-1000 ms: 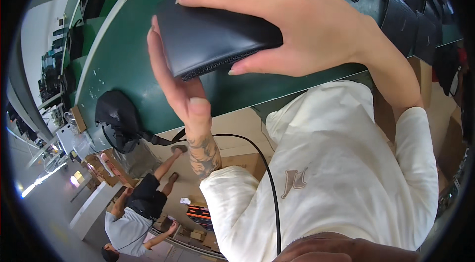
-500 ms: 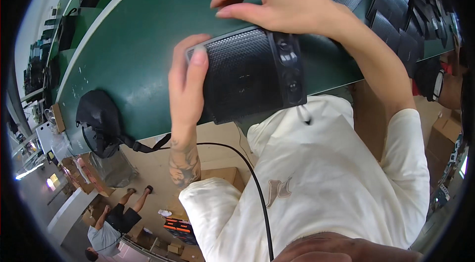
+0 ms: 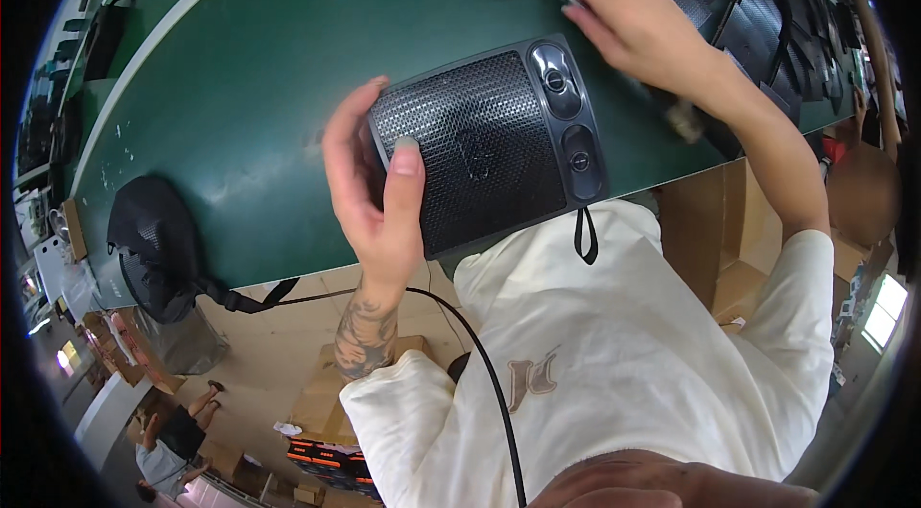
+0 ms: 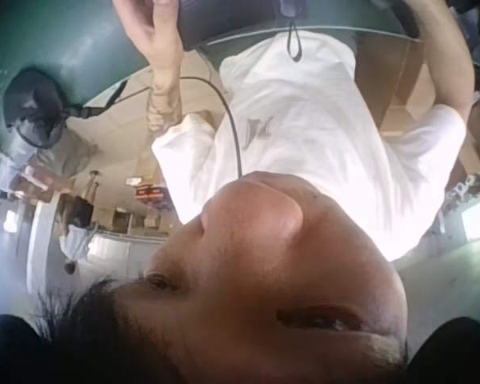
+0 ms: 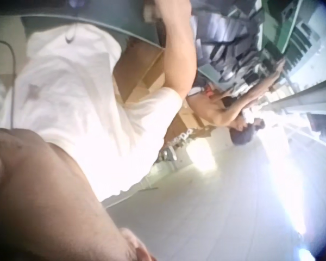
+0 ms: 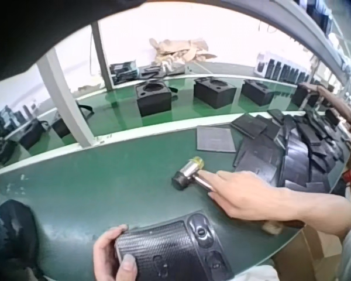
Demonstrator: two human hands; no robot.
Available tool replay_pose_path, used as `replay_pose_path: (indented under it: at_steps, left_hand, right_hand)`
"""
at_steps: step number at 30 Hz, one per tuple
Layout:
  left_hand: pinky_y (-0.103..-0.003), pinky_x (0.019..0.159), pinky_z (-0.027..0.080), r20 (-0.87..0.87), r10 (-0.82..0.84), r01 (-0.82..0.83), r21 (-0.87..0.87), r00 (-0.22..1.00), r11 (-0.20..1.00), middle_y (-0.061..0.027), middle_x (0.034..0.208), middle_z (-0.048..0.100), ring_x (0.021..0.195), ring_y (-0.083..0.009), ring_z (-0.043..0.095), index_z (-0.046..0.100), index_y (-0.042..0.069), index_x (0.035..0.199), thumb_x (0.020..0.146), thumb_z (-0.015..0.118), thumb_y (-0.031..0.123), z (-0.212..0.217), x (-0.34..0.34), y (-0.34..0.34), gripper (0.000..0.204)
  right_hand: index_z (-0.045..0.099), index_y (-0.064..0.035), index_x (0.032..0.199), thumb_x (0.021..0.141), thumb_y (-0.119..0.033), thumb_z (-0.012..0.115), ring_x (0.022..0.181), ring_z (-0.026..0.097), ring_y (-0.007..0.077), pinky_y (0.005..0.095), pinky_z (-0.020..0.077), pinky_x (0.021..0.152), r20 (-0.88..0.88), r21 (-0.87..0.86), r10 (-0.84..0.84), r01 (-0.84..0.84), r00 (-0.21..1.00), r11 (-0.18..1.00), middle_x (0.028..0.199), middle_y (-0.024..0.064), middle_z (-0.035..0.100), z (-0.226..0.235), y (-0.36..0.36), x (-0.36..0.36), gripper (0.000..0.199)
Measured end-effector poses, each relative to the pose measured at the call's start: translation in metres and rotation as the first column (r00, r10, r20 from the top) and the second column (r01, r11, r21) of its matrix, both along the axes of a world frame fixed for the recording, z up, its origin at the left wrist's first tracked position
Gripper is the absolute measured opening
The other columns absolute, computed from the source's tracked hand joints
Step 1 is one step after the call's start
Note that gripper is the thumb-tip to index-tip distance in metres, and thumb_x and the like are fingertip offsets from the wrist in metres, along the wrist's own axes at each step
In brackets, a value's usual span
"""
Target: The person assembles a small black speaker by attaching a textured grille to its body. They use a rubber mallet to tap the grille into place, then inspect the fit by turning the speaker over and checking the edges. The person repeats this process for multiple speaker units, placing finished ones aside.
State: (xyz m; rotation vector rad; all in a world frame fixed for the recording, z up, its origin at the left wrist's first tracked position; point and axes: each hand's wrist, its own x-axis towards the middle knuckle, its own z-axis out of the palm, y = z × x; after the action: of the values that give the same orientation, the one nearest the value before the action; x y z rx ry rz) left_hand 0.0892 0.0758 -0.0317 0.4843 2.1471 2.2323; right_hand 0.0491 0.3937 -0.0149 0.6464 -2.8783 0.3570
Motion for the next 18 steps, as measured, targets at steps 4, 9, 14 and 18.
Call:
replay_pose_path:
  at_steps: [4, 9, 14, 18]
  left_hand:
    - [-0.042, 0.122, 0.025, 0.004, 0.061, -0.061, -0.053, 0.998, 0.997, -0.0252, 0.147, 0.050, 0.140, -0.0303, 0.045, 0.043, -0.006, 0.146, 0.099, 0.054, 0.014, 0.001, 0.004, 0.004, 0.053]
    - [-0.042, 0.122, 0.025, 0.034, 0.044, -0.043, -0.056, 0.998, 0.998, -0.0250, 0.147, 0.050, 0.140, -0.0306, 0.045, 0.044, -0.006, 0.146, 0.100, 0.054, 0.015, 0.005, 0.003, 0.005, 0.052]
    - [-0.043, 0.122, 0.026, 0.019, 0.046, -0.045, -0.053, 0.999, 0.998, -0.0246, 0.146, 0.050, 0.140, -0.0306, 0.046, 0.044, -0.005, 0.145, 0.100, 0.054, 0.014, 0.003, 0.003, 0.005, 0.050]
    - [-0.043, 0.121, 0.026, 0.020, 0.053, -0.052, -0.035, 0.998, 0.998, -0.0246, 0.146, 0.051, 0.139, -0.0307, 0.047, 0.044, -0.005, 0.144, 0.100, 0.054, 0.013, 0.001, 0.004, 0.005, 0.049]
  right_hand:
    - [0.063, 0.0027, 0.135, 0.103, -0.012, 0.058, 0.065, 0.063, 0.0131, 0.0279, 0.0493, 0.056, 0.461, -0.457, -0.078, 0.312, 0.884, 0.833, 0.080, 0.0067, 0.064, 0.077, -0.019, 0.004, 0.035]
    - [0.060, 0.0009, 0.142, 0.102, -0.011, 0.054, 0.051, 0.050, 0.0020, 0.0195, 0.0389, 0.043, 0.597, -0.683, 0.149, 0.402, 0.788, 0.610, 0.082, -0.0011, 0.059, 0.125, -0.035, 0.029, 0.041]
    - [0.063, 0.0005, 0.139, 0.102, -0.012, 0.056, 0.048, 0.049, 0.0015, 0.0162, 0.0358, 0.041, 0.727, -0.588, 0.205, 0.439, 0.655, 0.679, 0.072, 0.0001, 0.059, 0.110, -0.050, 0.025, 0.040]
    - [0.061, 0.0039, 0.139, 0.103, -0.019, 0.055, 0.047, 0.049, 0.0009, 0.0161, 0.0363, 0.042, 0.652, -0.608, 0.135, 0.408, 0.746, 0.681, 0.070, 0.0005, 0.059, 0.120, -0.049, 0.032, 0.043]
